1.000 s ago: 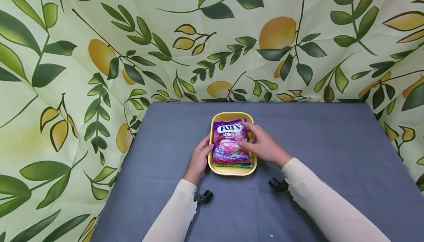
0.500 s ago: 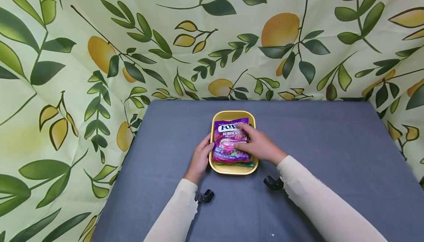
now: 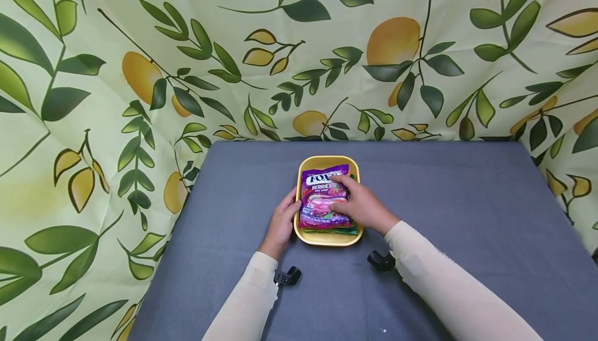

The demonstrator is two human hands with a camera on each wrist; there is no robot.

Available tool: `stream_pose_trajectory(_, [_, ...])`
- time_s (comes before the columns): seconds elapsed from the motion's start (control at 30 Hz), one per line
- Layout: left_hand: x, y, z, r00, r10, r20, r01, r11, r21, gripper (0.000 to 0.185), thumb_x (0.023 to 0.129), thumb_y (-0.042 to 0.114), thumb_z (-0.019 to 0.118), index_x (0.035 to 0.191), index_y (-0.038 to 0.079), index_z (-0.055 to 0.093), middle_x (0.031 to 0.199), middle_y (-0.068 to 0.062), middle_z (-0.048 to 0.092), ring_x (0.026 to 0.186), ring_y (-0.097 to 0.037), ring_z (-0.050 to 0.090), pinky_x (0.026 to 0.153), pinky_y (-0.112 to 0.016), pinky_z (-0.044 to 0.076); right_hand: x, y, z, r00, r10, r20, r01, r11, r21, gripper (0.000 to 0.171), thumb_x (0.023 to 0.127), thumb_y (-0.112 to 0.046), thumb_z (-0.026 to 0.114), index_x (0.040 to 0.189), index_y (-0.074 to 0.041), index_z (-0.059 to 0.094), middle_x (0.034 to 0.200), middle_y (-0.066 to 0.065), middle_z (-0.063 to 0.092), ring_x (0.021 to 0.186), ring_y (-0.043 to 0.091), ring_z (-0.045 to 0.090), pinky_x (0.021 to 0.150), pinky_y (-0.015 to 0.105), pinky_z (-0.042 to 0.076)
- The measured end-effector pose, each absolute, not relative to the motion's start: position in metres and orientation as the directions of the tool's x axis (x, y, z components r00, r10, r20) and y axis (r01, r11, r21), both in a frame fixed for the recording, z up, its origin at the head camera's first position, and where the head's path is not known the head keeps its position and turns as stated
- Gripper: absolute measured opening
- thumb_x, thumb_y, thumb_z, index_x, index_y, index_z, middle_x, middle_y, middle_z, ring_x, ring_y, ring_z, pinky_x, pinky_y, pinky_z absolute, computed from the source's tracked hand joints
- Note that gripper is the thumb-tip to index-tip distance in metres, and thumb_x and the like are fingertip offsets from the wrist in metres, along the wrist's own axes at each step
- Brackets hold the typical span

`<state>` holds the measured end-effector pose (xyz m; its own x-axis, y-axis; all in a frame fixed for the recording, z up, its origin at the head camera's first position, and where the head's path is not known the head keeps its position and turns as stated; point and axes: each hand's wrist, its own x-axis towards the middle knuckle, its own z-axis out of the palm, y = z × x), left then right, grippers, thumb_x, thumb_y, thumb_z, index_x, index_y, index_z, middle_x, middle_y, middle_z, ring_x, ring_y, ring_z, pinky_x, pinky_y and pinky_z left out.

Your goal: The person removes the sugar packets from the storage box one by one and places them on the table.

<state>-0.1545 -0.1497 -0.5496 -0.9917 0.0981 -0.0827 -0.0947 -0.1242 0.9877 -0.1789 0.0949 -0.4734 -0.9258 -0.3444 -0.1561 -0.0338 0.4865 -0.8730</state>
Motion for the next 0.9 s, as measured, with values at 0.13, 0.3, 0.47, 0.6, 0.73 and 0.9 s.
stream_pose_trajectory(0.13, [-0.1541,-0.1508,-0.5497,-0.991,0.102,-0.084,-0.095,-0.112,0.989,0.058,0.113,0.02,0.052,0.168,0.003,0.04,0.169,-0.018,0.041,0.152,-0.032,0.042,0.12,-0.043,0.04,-0.1784,0.0929,-0.4739,-0.931,-0.336,-0.141,-0.033,0.464,-0.885,0.069,0.1,-0.019,0.084,0.161,-0.016,0.052,0.148,0.022,0.058,0.122,0.036,0.061,0.106,0.057,0.051])
stream_pose_trajectory(0.3, [-0.1548,-0.1517,-0.5504,-0.991,0.107,-0.078,-0.089,-0.104,0.991,0.058,0.113,0.019,0.052,0.168,0.003,0.04,0.17,-0.017,0.04,0.153,-0.032,0.04,0.121,-0.043,0.038,-0.1769,0.0917,-0.474,-0.935,-0.325,-0.143,-0.008,0.424,-0.906,0.068,0.1,-0.015,0.083,0.161,-0.017,0.052,0.142,0.023,0.061,0.105,0.029,0.069,0.093,0.049,0.059])
stream_pose_trajectory(0.47, [-0.1565,-0.1505,-0.5495,-0.991,0.111,-0.077,-0.09,-0.114,0.989,0.059,0.113,0.018,0.053,0.167,0.001,0.04,0.168,-0.02,0.042,0.15,-0.034,0.044,0.118,-0.041,0.042,-0.1745,0.0935,-0.4734,-0.934,-0.324,-0.151,0.035,0.338,-0.94,0.069,0.1,-0.007,0.08,0.162,-0.016,0.05,0.134,0.026,0.062,0.09,0.025,0.074,0.079,0.041,0.064])
stream_pose_trajectory(0.6, [-0.1568,-0.1496,-0.5498,-0.99,0.115,-0.08,-0.095,-0.129,0.987,0.059,0.112,0.017,0.053,0.167,0.0,0.04,0.168,-0.021,0.041,0.15,-0.035,0.044,0.118,-0.04,0.043,-0.1738,0.0955,-0.4745,-0.934,-0.325,-0.149,0.049,0.297,-0.954,0.068,0.101,-0.006,0.079,0.162,-0.018,0.05,0.135,0.027,0.062,0.09,0.026,0.076,0.077,0.039,0.064])
stream_pose_trajectory(0.73, [-0.1555,-0.151,-0.5505,-0.99,0.109,-0.089,-0.104,-0.137,0.985,0.059,0.113,0.017,0.052,0.168,0.002,0.039,0.17,-0.018,0.04,0.152,-0.033,0.041,0.119,-0.04,0.041,-0.1729,0.0952,-0.4743,-0.934,-0.327,-0.142,0.05,0.272,-0.961,0.069,0.102,-0.005,0.078,0.163,-0.018,0.049,0.137,0.027,0.06,0.092,0.027,0.076,0.077,0.04,0.065])
stream_pose_trajectory(0.9, [-0.1551,-0.1529,-0.5503,-0.99,0.111,-0.084,-0.098,-0.129,0.987,0.059,0.113,0.017,0.052,0.168,0.003,0.039,0.17,-0.017,0.04,0.153,-0.032,0.04,0.12,-0.04,0.039,-0.1745,0.0983,-0.4732,-0.94,-0.317,-0.129,0.047,0.254,-0.966,0.069,0.102,-0.005,0.077,0.163,-0.02,0.049,0.141,0.028,0.057,0.097,0.031,0.076,0.081,0.043,0.065])
